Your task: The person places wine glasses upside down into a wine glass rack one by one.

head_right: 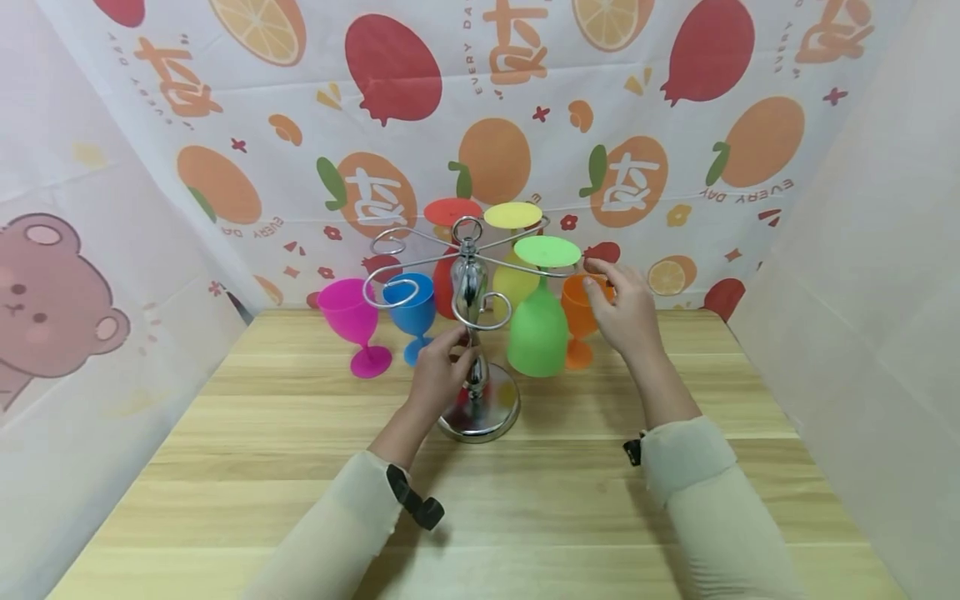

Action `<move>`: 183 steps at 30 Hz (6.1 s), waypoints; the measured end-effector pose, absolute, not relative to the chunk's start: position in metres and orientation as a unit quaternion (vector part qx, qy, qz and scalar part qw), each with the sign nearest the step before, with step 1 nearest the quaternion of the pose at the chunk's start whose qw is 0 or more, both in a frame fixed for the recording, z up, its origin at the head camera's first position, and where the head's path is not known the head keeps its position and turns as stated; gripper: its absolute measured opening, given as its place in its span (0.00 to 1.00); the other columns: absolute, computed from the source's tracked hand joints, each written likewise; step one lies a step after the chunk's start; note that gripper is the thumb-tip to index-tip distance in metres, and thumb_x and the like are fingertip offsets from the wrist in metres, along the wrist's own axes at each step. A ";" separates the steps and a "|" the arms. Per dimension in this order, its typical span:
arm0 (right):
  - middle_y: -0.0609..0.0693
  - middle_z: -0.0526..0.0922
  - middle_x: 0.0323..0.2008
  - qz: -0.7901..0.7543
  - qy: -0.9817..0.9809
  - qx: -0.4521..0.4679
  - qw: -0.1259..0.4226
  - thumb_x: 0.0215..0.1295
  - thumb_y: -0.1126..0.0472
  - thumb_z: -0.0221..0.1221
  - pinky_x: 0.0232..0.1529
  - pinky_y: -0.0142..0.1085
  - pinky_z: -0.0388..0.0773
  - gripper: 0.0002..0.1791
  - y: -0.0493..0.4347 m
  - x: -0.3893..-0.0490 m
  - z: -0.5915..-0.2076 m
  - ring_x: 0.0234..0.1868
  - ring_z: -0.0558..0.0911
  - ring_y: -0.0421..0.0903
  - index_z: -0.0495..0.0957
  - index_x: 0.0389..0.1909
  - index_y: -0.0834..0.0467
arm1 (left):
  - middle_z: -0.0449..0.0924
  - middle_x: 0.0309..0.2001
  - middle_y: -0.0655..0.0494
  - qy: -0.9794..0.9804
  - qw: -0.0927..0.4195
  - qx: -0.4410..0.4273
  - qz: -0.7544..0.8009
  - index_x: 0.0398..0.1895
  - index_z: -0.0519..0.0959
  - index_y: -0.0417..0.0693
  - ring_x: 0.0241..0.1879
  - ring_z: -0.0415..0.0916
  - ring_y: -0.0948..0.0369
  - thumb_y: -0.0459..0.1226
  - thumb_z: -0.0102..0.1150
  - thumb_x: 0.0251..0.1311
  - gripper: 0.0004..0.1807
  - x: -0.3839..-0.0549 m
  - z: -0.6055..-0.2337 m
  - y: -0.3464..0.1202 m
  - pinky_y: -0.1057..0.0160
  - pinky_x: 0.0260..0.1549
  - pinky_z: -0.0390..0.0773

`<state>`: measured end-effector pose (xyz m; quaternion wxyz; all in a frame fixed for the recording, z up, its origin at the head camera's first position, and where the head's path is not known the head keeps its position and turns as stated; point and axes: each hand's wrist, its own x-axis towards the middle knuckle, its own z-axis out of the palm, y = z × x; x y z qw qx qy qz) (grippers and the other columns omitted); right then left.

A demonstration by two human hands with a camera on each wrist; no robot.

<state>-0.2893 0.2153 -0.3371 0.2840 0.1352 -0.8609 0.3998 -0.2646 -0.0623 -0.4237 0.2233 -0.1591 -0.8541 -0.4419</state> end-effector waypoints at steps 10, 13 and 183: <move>0.63 0.72 0.64 0.203 -0.941 0.201 0.181 0.72 0.48 0.53 0.70 0.58 0.57 0.30 0.225 -0.335 -0.344 0.67 0.64 0.63 0.68 0.68 0.61 | 0.84 0.49 0.55 -0.854 0.222 -0.154 -0.445 0.60 0.78 0.52 0.44 0.83 0.59 0.32 0.64 0.62 0.22 -0.266 -0.423 -0.062 0.64 0.41 0.85; 0.62 0.69 0.66 0.192 -0.947 0.204 0.156 0.72 0.47 0.52 0.70 0.58 0.56 0.31 0.224 -0.345 -0.346 0.68 0.63 0.62 0.65 0.71 0.58 | 0.84 0.49 0.55 -0.855 0.218 -0.150 -0.445 0.60 0.78 0.52 0.44 0.82 0.60 0.33 0.64 0.62 0.22 -0.266 -0.425 -0.062 0.64 0.41 0.85; 0.56 0.74 0.62 0.678 -0.568 0.464 0.045 0.54 0.66 0.69 0.60 0.40 0.76 0.34 0.166 -0.199 -0.354 0.63 0.73 0.53 0.68 0.62 0.66 | 0.74 0.60 0.63 -0.550 -0.036 -0.372 -0.747 0.63 0.73 0.63 0.58 0.73 0.63 0.54 0.66 0.54 0.31 -0.200 -0.380 -0.070 0.65 0.58 0.76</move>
